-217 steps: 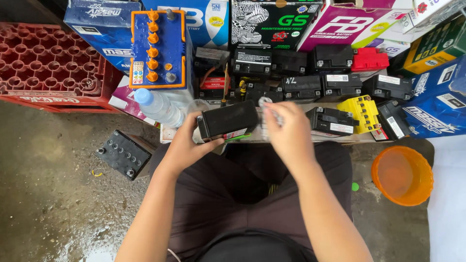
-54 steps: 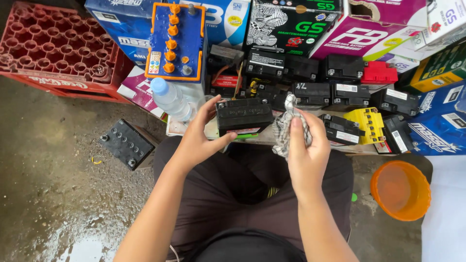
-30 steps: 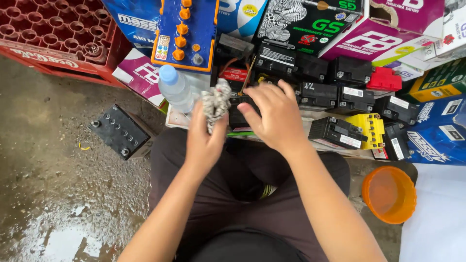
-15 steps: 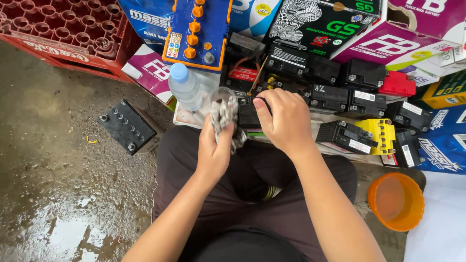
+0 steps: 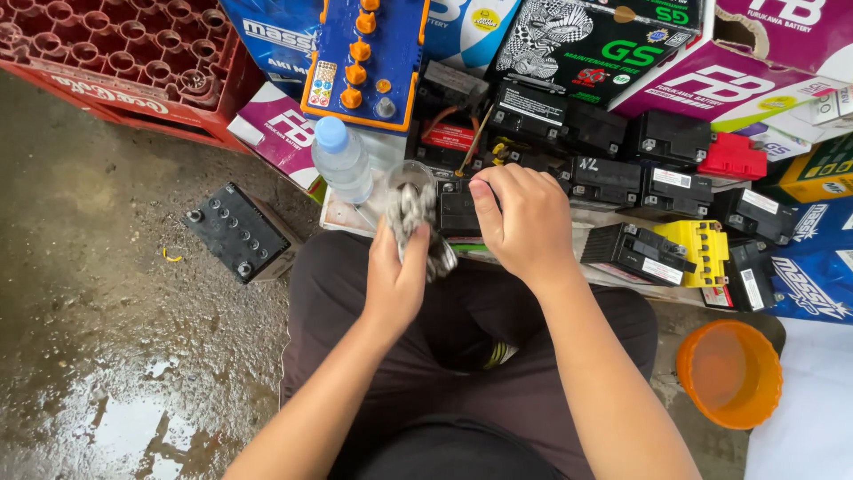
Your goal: Cleaning and inspecting small lead-acid batteries using a cloth
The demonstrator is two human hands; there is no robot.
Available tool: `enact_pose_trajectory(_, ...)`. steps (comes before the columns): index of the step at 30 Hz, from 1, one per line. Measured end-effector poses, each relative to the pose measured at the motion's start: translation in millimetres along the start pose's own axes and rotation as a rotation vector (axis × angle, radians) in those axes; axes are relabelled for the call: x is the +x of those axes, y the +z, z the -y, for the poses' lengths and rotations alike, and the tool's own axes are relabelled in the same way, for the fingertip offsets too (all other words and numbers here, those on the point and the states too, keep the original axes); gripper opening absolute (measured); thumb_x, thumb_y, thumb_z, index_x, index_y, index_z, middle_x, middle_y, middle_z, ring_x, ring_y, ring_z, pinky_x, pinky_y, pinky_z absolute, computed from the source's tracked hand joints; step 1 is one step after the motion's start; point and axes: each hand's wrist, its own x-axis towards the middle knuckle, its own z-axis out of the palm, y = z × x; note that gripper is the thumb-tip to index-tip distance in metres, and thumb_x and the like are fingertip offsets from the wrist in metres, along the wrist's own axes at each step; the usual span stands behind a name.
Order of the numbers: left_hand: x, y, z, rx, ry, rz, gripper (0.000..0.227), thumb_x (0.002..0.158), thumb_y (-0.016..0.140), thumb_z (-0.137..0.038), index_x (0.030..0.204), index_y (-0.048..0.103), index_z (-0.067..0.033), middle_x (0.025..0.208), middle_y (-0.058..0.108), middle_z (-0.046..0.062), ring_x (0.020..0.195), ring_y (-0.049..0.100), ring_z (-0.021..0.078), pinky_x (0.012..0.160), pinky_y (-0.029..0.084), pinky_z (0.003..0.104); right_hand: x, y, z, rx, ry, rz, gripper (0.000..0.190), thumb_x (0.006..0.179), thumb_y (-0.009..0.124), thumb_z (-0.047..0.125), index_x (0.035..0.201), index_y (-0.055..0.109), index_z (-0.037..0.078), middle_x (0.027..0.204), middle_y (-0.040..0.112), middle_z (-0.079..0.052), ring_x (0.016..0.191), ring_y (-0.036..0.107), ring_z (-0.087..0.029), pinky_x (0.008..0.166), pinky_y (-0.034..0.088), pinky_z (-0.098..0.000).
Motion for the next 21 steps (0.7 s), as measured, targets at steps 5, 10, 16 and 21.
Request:
enact_pose_trajectory(5, 15.9, 0.3, -9.0, 0.022, -0.001, -0.006, 0.023, 0.107, 0.052, -0.021, 0.111, 0.060, 0.0001, 0.100, 0.061, 0.019, 0.106, 0.064, 0.0332, 0.093, 0.048, 0.049, -0.1, -0.2, 0.3, -0.004, 0.000, -0.009, 0.036, 0.111, 0.046, 0.039, 0.094, 0.067, 0.016, 0.070, 0.056, -0.003, 0.070, 0.067, -0.027, 0.071, 0.053, -0.0377)
enact_pose_trajectory(10, -13.4, -4.1, -21.8, 0.023, -0.035, 0.001, 0.020, 0.103, 0.057, -0.016, 0.111, 0.063, 0.0016, 0.104, 0.063, 0.020, 0.110, 0.065, 0.0404, 0.094, 0.050, 0.049, 0.2, 0.4, -0.9, 0.005, -0.004, -0.011, 0.034, 0.111, 0.047, 0.038, 0.092, 0.067, 0.017, 0.069, 0.056, -0.003, 0.069, 0.067, -0.027, 0.070, 0.053, -0.0373)
enact_pose_trajectory(16, 13.3, -4.6, -40.5, 0.024, 0.042, -0.011, 0.019, 0.105, 0.056, -0.017, 0.107, 0.066, -0.0010, 0.102, 0.060, 0.015, 0.101, 0.063, 0.0322, 0.093, 0.049, 0.046, 1.7, -1.5, 1.6, 0.001, -0.001, -0.013, 0.037, 0.112, 0.045, 0.038, 0.091, 0.066, 0.017, 0.069, 0.056, -0.003, 0.069, 0.066, -0.027, 0.070, 0.053, -0.0375)
enact_pose_trajectory(21, 39.7, -10.0, -47.3, 0.118, 0.100, 0.043, 0.019, 0.104, 0.058, -0.018, 0.105, 0.068, -0.0019, 0.102, 0.063, 0.013, 0.096, 0.064, 0.0294, 0.089, 0.050, 0.046, -0.3, 0.9, 0.6, 0.008, 0.012, -0.022, 0.036, 0.112, 0.045, 0.038, 0.090, 0.065, 0.018, 0.069, 0.057, -0.002, 0.069, 0.067, -0.025, 0.070, 0.053, -0.0362)
